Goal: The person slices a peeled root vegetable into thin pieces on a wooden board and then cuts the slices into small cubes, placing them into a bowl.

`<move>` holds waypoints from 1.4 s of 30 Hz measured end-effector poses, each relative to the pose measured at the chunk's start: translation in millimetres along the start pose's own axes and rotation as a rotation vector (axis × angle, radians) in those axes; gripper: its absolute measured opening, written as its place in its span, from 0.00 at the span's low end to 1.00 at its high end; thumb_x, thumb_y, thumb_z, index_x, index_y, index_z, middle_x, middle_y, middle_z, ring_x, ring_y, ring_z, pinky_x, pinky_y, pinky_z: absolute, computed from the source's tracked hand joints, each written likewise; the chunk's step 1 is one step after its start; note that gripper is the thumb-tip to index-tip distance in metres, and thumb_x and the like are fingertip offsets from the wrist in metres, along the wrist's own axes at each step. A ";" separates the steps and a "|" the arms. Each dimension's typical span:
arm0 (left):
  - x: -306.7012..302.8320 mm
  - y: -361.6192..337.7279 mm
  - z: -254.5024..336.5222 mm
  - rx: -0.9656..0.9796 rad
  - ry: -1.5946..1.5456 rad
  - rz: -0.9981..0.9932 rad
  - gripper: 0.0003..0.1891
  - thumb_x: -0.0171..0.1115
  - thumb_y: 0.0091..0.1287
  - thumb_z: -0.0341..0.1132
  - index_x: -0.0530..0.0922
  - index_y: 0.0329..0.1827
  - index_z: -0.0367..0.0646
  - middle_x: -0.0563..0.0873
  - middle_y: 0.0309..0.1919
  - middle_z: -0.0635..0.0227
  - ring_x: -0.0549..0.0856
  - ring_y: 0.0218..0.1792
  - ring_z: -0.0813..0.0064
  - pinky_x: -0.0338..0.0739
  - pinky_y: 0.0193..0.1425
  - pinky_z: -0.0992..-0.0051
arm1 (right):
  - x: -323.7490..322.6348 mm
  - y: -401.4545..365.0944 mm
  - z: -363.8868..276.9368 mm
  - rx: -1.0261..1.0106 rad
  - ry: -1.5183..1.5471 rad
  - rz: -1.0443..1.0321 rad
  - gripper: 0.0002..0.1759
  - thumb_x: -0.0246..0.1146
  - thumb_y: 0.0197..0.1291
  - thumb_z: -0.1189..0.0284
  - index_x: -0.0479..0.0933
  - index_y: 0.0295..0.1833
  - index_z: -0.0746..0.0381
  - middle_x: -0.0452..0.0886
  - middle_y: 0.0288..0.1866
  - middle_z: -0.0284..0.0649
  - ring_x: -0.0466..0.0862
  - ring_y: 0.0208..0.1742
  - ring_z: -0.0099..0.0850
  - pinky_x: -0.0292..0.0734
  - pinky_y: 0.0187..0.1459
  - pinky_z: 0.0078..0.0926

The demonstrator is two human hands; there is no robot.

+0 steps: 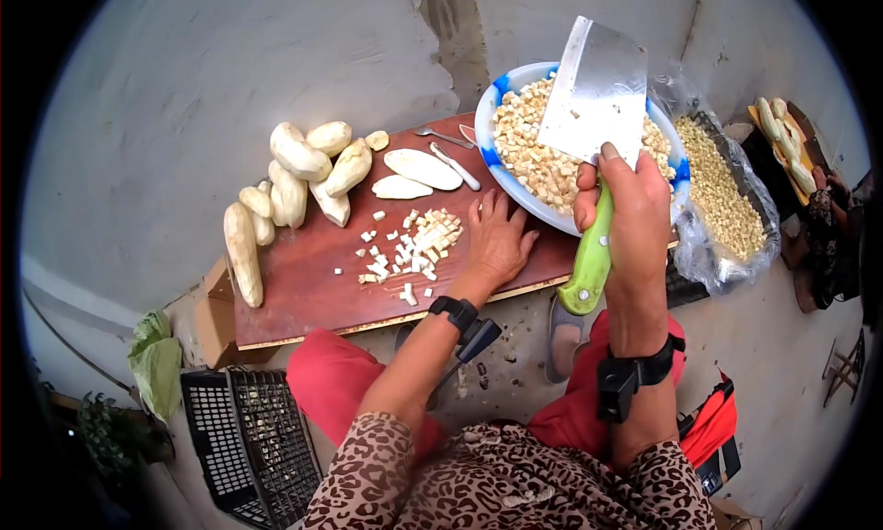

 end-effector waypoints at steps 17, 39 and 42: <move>-40.2 -31.6 -71.2 0.096 0.233 -0.144 0.07 0.60 0.58 0.29 0.79 0.38 0.39 0.78 0.39 0.59 0.75 0.48 0.57 0.65 0.60 0.58 | 37.3 -7.2 30.5 0.103 -0.023 -0.138 0.08 0.56 0.67 0.73 0.68 0.45 0.68 0.77 0.28 0.41 0.76 0.17 0.24 0.68 0.17 0.21; -69.5 -129.6 -26.1 0.208 -0.110 0.140 0.13 0.65 0.53 0.24 0.77 0.43 0.41 0.78 0.43 0.60 0.79 0.43 0.56 0.74 0.48 0.60 | 39.2 -24.7 43.3 0.099 -0.328 -0.264 0.11 0.60 0.66 0.69 0.72 0.42 0.66 0.79 0.31 0.38 0.73 0.20 0.19 0.66 0.22 0.15; -13.0 -177.7 -19.3 0.120 -0.281 -0.339 0.10 0.62 0.57 0.25 0.77 0.42 0.40 0.80 0.41 0.59 0.81 0.38 0.57 0.77 0.43 0.63 | 38.8 -27.1 44.0 0.081 -0.305 -0.301 0.11 0.60 0.66 0.68 0.72 0.43 0.66 0.78 0.31 0.37 0.72 0.20 0.18 0.66 0.22 0.15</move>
Point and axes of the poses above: each hand's wrist, its own y-axis towards the middle knuckle, its own x-axis out of the palm, z = x × y, the point moved 5 cm from there along y, towards the middle knuckle
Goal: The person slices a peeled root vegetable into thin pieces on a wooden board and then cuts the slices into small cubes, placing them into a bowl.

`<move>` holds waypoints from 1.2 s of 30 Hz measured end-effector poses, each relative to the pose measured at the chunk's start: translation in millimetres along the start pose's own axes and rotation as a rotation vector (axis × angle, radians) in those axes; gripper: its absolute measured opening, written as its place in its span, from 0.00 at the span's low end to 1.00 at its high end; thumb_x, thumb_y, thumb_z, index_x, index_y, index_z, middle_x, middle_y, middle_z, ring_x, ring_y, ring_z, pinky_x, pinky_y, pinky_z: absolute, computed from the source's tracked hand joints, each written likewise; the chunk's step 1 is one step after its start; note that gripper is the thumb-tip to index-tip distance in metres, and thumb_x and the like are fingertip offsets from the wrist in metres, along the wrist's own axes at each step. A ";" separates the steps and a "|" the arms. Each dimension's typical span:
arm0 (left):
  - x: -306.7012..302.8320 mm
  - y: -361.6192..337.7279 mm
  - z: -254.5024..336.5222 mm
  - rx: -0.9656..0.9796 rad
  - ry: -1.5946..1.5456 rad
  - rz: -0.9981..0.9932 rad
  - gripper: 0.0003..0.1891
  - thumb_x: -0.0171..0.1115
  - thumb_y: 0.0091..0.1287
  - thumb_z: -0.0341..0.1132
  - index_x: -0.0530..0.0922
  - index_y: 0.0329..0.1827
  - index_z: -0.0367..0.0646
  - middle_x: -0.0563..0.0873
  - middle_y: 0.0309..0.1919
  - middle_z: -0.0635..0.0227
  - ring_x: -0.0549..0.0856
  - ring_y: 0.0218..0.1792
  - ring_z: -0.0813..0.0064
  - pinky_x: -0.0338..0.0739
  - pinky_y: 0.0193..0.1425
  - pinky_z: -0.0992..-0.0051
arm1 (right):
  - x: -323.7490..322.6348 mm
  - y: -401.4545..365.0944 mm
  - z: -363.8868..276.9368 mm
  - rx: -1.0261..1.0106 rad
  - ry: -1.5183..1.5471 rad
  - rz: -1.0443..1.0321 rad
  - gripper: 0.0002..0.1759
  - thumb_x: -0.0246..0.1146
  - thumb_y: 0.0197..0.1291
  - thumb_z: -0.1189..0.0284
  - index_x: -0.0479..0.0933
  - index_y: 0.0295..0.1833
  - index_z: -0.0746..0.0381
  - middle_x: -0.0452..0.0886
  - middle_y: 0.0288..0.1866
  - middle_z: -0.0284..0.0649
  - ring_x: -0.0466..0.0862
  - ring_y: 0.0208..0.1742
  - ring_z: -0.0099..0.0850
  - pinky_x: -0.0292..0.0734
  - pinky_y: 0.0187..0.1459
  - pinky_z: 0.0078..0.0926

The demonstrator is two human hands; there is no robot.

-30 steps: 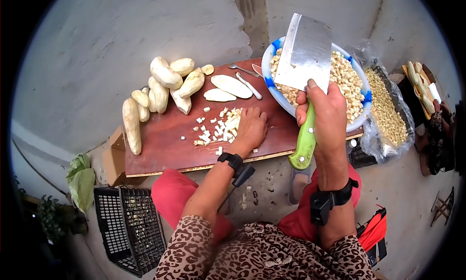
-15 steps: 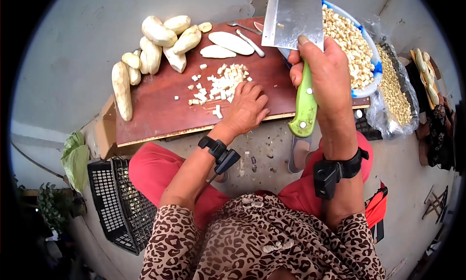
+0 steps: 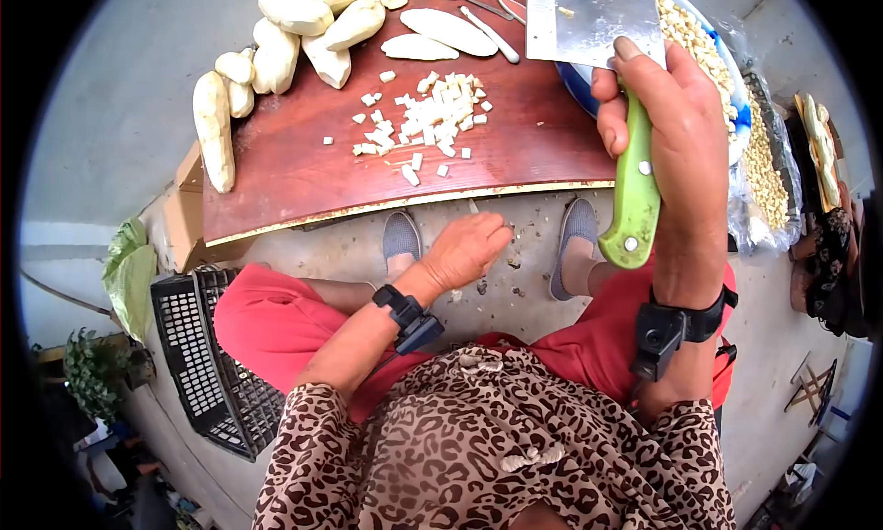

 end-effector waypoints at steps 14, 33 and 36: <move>166.6 -90.3 -104.1 -0.913 -0.073 -0.235 0.15 0.66 0.59 0.36 0.77 0.47 0.42 0.82 0.47 0.55 0.84 0.48 0.53 0.79 0.52 0.59 | 6.3 -8.1 -1.0 0.046 -0.084 0.102 0.15 0.57 0.67 0.69 0.72 0.51 0.70 0.77 0.30 0.37 0.64 0.15 0.16 0.58 0.19 0.12; 165.1 -83.4 -108.2 -1.317 -1.247 -0.211 0.10 0.56 0.67 0.35 0.81 0.43 0.40 0.78 0.24 0.71 0.78 0.26 0.78 0.75 0.31 0.76 | 48.6 -10.8 4.2 -0.075 -0.061 -0.063 0.14 0.59 0.68 0.70 0.72 0.53 0.68 0.79 0.31 0.36 0.70 0.18 0.17 0.63 0.20 0.14; 143.5 -79.4 -89.7 -1.306 -1.510 -0.188 0.11 0.53 0.71 0.36 0.81 0.43 0.40 0.77 0.25 0.76 0.74 0.25 0.84 0.70 0.28 0.81 | 51.1 -11.9 -0.2 -0.040 -0.132 -0.104 0.14 0.59 0.68 0.69 0.71 0.51 0.68 0.79 0.31 0.36 0.71 0.19 0.17 0.65 0.22 0.14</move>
Point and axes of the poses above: each hand's wrist, its own y-axis towards the middle knuckle, its own x-axis out of the palm, z = x × y, the point moved 5 cm from there along y, towards the middle knuckle
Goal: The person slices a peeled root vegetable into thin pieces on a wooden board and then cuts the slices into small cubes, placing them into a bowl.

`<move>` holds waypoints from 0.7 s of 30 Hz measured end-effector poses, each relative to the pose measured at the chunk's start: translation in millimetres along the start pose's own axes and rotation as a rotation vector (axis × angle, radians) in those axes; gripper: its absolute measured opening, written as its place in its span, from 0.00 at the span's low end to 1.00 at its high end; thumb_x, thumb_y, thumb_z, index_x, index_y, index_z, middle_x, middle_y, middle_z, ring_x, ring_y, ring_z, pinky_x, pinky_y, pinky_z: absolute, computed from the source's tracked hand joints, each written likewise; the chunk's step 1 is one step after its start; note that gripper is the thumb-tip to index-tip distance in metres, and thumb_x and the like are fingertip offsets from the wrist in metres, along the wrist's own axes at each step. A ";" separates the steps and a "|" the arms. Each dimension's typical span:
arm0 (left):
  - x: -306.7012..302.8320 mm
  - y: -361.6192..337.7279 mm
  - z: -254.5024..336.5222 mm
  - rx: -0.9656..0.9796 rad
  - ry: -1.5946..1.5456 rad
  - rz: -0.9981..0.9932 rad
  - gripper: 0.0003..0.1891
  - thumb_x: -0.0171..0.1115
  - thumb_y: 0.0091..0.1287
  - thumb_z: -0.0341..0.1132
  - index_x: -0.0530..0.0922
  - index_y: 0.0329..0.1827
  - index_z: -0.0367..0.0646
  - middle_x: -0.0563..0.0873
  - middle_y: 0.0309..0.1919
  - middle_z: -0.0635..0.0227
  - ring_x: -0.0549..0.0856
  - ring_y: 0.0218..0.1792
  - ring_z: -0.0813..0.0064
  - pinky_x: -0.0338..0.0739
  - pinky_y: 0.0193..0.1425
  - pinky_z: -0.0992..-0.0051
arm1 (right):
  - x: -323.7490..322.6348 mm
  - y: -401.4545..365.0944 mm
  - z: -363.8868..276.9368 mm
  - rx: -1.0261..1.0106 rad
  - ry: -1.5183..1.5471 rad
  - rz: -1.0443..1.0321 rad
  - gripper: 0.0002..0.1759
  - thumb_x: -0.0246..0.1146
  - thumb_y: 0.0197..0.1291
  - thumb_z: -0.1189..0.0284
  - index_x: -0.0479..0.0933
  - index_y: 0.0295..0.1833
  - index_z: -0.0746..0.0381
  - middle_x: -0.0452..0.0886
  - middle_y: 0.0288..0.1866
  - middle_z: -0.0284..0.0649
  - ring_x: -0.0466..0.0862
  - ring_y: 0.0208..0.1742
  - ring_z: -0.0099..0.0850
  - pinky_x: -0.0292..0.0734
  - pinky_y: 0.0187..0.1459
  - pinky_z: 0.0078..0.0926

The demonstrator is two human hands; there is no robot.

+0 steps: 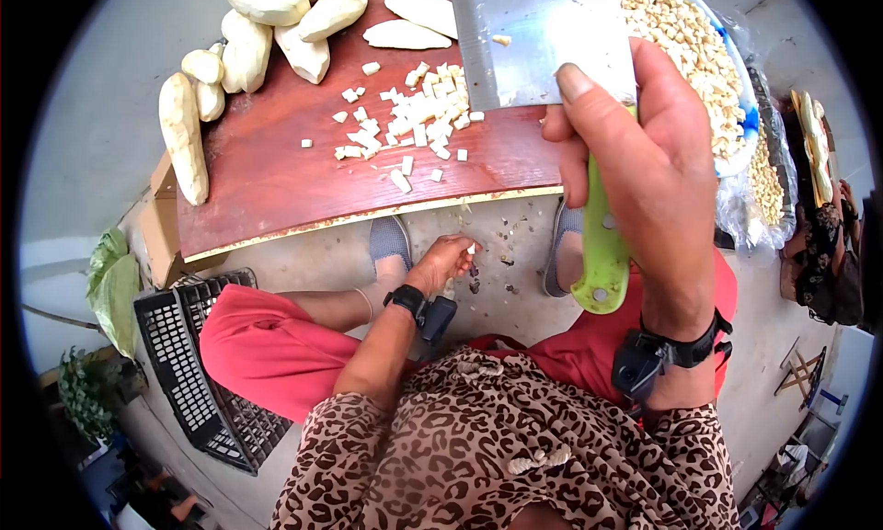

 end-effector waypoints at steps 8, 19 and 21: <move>57.3 -67.5 53.6 0.151 -0.243 -0.327 0.11 0.56 0.74 0.38 0.80 0.48 0.41 0.80 0.28 0.76 0.77 0.27 0.84 0.74 0.33 0.81 | -17.6 9.3 8.6 0.031 0.040 0.016 0.13 0.59 0.67 0.70 0.71 0.51 0.68 0.80 0.30 0.36 0.74 0.19 0.19 0.68 0.22 0.16; 100.3 -112.6 119.5 0.610 0.535 -0.126 0.06 0.60 0.71 0.33 0.77 0.45 0.40 0.79 0.26 0.78 0.77 0.28 0.87 0.71 0.33 0.83 | -44.8 7.9 1.4 -0.067 0.076 0.080 0.12 0.58 0.67 0.75 0.67 0.52 0.67 0.78 0.32 0.38 0.74 0.18 0.18 0.68 0.20 0.17; 117.4 -142.4 158.7 0.661 0.471 -0.081 0.07 0.59 0.72 0.33 0.77 0.46 0.40 0.79 0.26 0.78 0.76 0.28 0.88 0.70 0.33 0.84 | -47.9 6.8 1.6 -0.094 0.072 0.106 0.12 0.57 0.67 0.75 0.67 0.52 0.67 0.78 0.32 0.38 0.74 0.18 0.18 0.69 0.20 0.17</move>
Point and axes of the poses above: each hand's wrist, its own y-axis towards the middle knuckle, its own x-axis out of the palm, z = x × y, the point moved 5 cm from there along y, towards the middle knuckle
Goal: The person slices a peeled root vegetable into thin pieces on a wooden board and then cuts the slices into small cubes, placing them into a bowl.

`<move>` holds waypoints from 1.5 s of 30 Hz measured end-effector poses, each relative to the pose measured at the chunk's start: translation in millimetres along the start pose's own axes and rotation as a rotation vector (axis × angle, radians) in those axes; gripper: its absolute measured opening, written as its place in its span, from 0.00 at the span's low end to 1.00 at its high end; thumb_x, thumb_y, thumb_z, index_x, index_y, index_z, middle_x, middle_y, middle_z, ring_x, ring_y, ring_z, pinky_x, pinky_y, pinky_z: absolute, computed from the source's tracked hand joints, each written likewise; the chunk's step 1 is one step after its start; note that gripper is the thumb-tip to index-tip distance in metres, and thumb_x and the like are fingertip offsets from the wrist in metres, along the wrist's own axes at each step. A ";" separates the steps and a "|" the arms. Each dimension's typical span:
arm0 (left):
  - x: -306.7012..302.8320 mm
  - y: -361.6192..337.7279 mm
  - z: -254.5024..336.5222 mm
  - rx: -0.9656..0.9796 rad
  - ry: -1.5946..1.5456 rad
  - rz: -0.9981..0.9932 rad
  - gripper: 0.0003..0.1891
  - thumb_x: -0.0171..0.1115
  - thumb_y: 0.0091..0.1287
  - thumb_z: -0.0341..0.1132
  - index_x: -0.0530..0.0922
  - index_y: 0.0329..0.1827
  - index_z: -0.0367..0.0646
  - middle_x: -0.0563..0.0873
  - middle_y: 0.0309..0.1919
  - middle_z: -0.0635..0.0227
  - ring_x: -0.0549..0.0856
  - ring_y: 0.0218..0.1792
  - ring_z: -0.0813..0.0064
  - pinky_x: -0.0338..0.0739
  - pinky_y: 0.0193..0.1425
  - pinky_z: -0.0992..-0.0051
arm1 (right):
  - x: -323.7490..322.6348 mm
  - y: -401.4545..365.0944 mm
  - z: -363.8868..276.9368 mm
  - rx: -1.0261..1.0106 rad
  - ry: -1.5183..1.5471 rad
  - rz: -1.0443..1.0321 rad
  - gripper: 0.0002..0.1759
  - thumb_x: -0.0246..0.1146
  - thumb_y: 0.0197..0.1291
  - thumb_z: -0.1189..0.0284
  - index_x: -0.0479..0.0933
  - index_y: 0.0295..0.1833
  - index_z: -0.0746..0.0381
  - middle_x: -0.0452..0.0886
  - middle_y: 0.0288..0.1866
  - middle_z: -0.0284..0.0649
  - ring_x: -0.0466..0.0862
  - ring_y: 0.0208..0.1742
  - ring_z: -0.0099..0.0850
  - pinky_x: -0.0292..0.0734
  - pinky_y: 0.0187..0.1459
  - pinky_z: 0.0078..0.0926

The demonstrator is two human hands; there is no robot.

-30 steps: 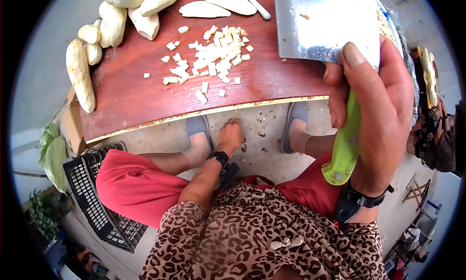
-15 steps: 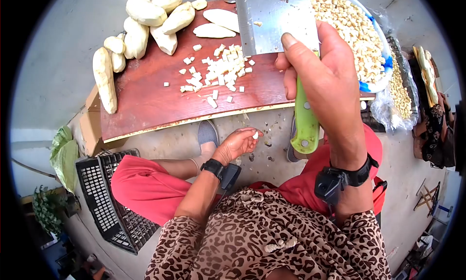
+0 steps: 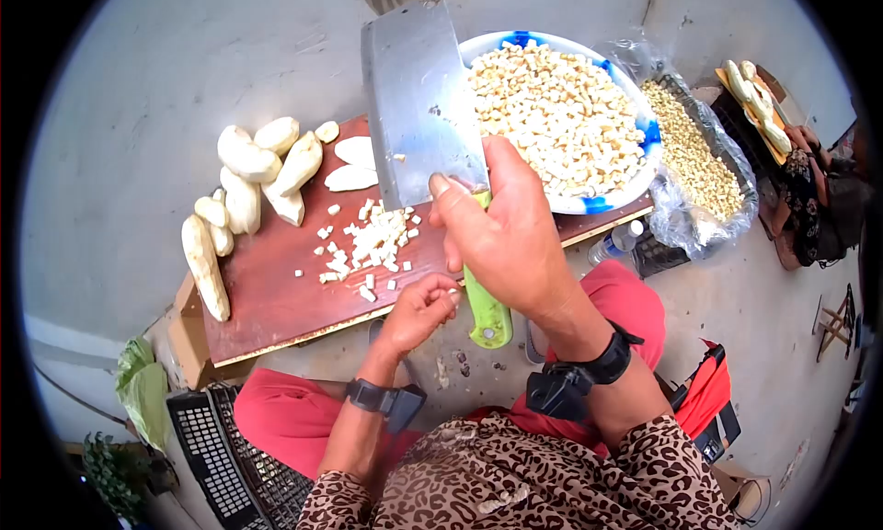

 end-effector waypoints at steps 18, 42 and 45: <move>2.4 52.0 113.9 0.729 0.688 0.524 0.20 0.62 0.63 0.27 0.74 0.59 0.37 0.72 0.57 0.49 0.73 0.58 0.51 0.70 0.62 0.59 | -23.2 -5.9 -15.3 0.027 0.046 0.061 0.09 0.56 0.67 0.77 0.67 0.49 0.67 0.78 0.29 0.39 0.74 0.18 0.19 0.68 0.19 0.18; -113.6 -20.3 6.0 0.302 1.270 1.047 0.33 0.66 0.63 0.47 0.69 0.66 0.38 0.62 0.69 0.44 0.58 0.71 0.43 0.50 0.74 0.44 | 16.6 -53.6 87.0 0.337 -0.329 -0.242 0.09 0.56 0.68 0.73 0.67 0.47 0.67 0.78 0.28 0.41 0.75 0.17 0.24 0.70 0.19 0.22; -139.1 -26.0 6.8 0.286 1.175 1.147 0.33 0.66 0.63 0.49 0.70 0.65 0.37 0.63 0.68 0.44 0.59 0.71 0.43 0.49 0.74 0.44 | 15.1 -68.8 96.4 0.412 -0.271 -0.197 0.09 0.55 0.69 0.73 0.66 0.49 0.67 0.77 0.30 0.41 0.75 0.16 0.24 0.70 0.18 0.22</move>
Point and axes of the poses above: each hand's wrist, its own y-axis towards the middle knuckle, its own x-axis out of the palm, z = x × y, the point moved 5 cm from there along y, towards the middle knuckle
